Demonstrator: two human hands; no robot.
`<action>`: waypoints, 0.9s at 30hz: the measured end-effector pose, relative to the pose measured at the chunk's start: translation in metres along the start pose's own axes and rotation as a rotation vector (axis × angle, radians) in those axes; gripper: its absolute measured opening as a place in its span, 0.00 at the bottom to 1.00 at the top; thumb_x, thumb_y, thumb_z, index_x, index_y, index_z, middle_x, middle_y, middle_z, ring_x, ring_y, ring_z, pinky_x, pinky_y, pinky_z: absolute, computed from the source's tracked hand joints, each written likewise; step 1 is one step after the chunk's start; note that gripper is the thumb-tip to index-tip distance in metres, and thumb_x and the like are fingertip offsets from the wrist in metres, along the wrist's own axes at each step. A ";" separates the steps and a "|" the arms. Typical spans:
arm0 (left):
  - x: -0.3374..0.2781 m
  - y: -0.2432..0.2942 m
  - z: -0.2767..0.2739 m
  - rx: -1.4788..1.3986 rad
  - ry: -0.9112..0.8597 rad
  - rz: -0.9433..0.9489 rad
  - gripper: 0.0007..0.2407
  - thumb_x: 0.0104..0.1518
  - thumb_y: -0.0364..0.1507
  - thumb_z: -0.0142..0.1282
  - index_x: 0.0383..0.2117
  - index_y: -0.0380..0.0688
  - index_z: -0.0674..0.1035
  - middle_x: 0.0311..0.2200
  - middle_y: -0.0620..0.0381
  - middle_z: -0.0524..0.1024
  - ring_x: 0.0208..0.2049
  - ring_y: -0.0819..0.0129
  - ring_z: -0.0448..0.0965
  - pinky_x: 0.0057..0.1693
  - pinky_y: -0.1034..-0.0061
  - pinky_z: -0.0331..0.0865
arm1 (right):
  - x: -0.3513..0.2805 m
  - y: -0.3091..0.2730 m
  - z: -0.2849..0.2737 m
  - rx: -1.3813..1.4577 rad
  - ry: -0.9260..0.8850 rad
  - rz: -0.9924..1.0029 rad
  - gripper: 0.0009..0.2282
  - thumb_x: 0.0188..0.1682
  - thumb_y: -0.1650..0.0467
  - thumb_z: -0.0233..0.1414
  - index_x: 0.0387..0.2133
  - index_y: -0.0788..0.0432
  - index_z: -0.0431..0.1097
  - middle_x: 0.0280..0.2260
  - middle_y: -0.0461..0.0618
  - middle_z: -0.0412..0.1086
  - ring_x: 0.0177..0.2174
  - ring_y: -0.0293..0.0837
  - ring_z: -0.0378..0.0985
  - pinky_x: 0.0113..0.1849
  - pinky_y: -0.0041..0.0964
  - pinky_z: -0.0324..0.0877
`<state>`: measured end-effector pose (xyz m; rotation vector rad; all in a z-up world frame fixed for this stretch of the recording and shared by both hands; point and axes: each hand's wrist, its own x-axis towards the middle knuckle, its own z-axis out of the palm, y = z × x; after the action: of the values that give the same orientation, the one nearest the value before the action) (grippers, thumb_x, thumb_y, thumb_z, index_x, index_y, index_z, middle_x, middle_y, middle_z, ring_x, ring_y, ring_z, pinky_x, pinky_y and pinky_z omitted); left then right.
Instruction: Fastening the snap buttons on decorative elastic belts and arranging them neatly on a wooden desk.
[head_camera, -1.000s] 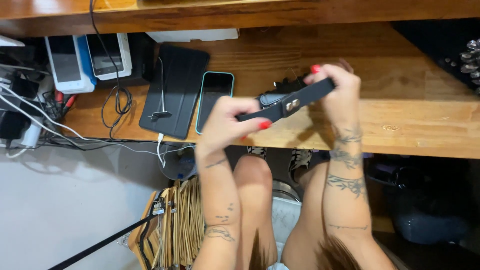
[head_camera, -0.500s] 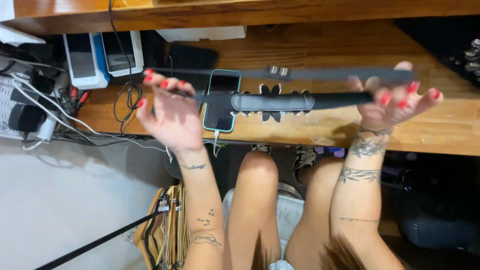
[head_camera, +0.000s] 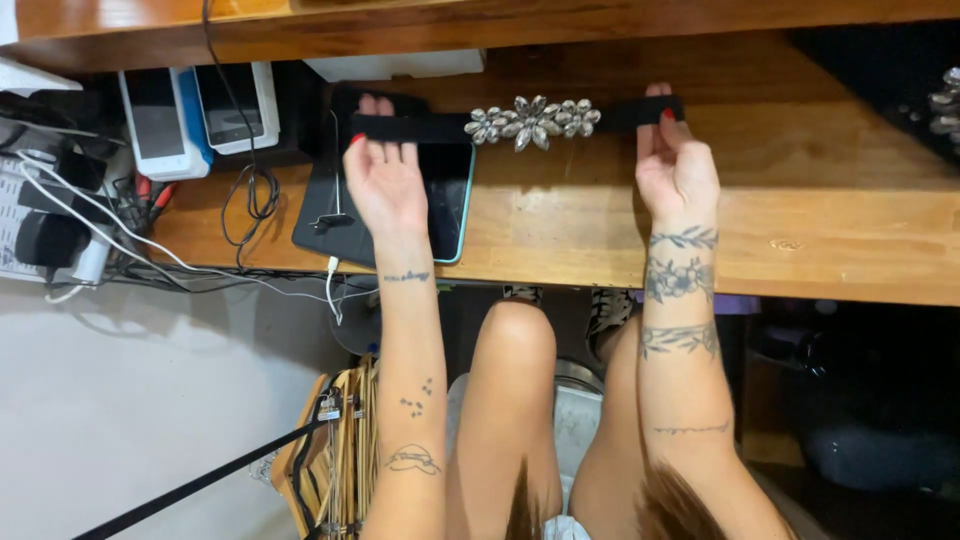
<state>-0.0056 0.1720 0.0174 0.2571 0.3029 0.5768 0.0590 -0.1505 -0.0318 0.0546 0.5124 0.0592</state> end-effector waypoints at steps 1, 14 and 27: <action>0.019 -0.006 -0.020 0.057 0.015 -0.093 0.18 0.58 0.24 0.50 0.56 0.34 0.73 0.60 0.47 0.72 0.64 0.52 0.69 0.67 0.58 0.64 | 0.007 -0.001 0.001 -0.044 0.037 -0.071 0.20 0.48 0.89 0.44 0.56 0.79 0.64 0.54 0.72 0.69 0.56 0.62 0.72 0.58 0.52 0.71; 0.092 -0.007 -0.049 0.248 0.111 -0.240 0.10 0.50 0.24 0.58 0.35 0.37 0.71 0.40 0.45 0.64 0.53 0.49 0.69 0.73 0.50 0.57 | 0.003 -0.001 0.019 -0.506 -0.079 -0.009 0.05 0.40 0.73 0.57 0.27 0.57 0.68 0.36 0.52 0.66 0.42 0.51 0.71 0.61 0.46 0.61; -0.052 -0.035 -0.038 0.376 -0.178 -0.364 0.09 0.58 0.24 0.55 0.44 0.38 0.78 0.33 0.48 0.81 0.36 0.55 0.82 0.57 0.56 0.76 | -0.052 -0.017 -0.003 -0.574 0.106 -0.180 0.33 0.43 0.71 0.48 0.68 0.48 0.52 0.60 0.65 0.68 0.58 0.58 0.73 0.57 0.55 0.63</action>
<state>-0.0432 0.1198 -0.0183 0.5989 0.2761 0.1314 0.0132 -0.1713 -0.0104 -0.5576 0.5885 0.0315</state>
